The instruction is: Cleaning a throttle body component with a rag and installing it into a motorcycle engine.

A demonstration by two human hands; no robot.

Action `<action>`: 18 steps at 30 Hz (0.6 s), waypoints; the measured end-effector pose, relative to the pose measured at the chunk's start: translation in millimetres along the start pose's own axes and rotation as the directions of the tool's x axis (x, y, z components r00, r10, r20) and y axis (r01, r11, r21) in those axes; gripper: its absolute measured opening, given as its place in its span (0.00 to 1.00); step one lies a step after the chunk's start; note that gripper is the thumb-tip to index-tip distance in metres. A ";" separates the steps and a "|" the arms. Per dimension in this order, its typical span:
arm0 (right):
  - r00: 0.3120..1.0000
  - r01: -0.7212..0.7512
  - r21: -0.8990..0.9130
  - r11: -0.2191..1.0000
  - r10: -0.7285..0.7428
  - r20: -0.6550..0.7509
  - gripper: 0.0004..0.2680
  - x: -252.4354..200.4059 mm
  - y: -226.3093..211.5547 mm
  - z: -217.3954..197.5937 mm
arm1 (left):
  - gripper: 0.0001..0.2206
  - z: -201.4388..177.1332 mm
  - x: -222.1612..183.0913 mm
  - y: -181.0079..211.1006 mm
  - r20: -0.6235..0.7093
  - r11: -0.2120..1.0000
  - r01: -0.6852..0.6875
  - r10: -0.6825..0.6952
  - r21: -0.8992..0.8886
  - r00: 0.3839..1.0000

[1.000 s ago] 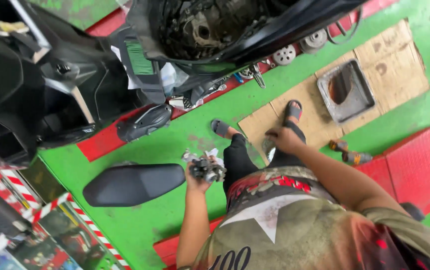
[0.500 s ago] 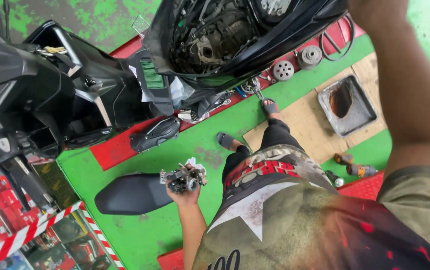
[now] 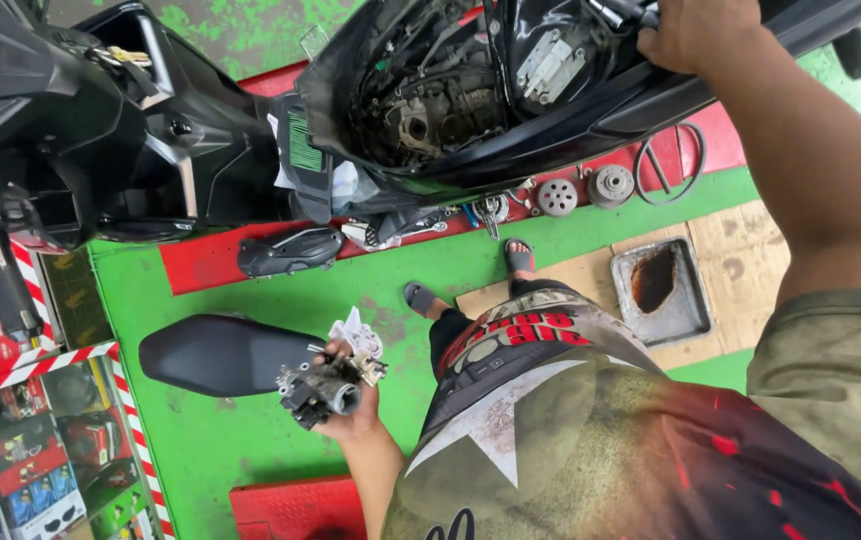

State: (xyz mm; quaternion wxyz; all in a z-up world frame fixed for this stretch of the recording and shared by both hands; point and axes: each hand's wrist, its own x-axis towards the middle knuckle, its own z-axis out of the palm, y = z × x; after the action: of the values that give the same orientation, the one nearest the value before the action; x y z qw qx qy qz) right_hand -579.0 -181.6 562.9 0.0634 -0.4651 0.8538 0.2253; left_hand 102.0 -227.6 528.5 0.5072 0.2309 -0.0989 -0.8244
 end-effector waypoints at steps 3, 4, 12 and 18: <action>1.000 0.009 0.036 0.999 -0.008 -0.029 0.21 -2.8 5.6 -6.7 | 0.23 30.8 -1.3 1.1 0.055 0.999 -0.032 0.032 -0.015 0.998; 0.995 0.051 0.029 0.998 -0.049 -0.088 0.22 -2.6 10.4 -3.2 | 0.22 40.8 -1.1 2.0 0.081 0.999 -0.039 0.041 -0.022 0.996; 0.933 0.150 0.060 0.987 -0.121 -0.340 0.23 -84.5 47.9 -42.4 | 0.19 129.9 36.3 -18.1 0.057 0.989 -0.089 0.096 -0.115 0.994; 0.743 0.665 0.692 0.280 -0.162 -0.649 0.20 -185.4 30.6 -45.2 | 0.21 190.3 86.4 -35.0 0.196 0.950 -0.187 0.239 -0.250 0.951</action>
State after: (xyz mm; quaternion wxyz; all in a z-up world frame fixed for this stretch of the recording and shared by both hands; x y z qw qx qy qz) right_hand -495.9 -45.5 672.0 0.1581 -0.6056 0.6626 -0.4115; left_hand -50.0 -301.1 656.7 0.6026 0.0647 -0.0843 -0.7909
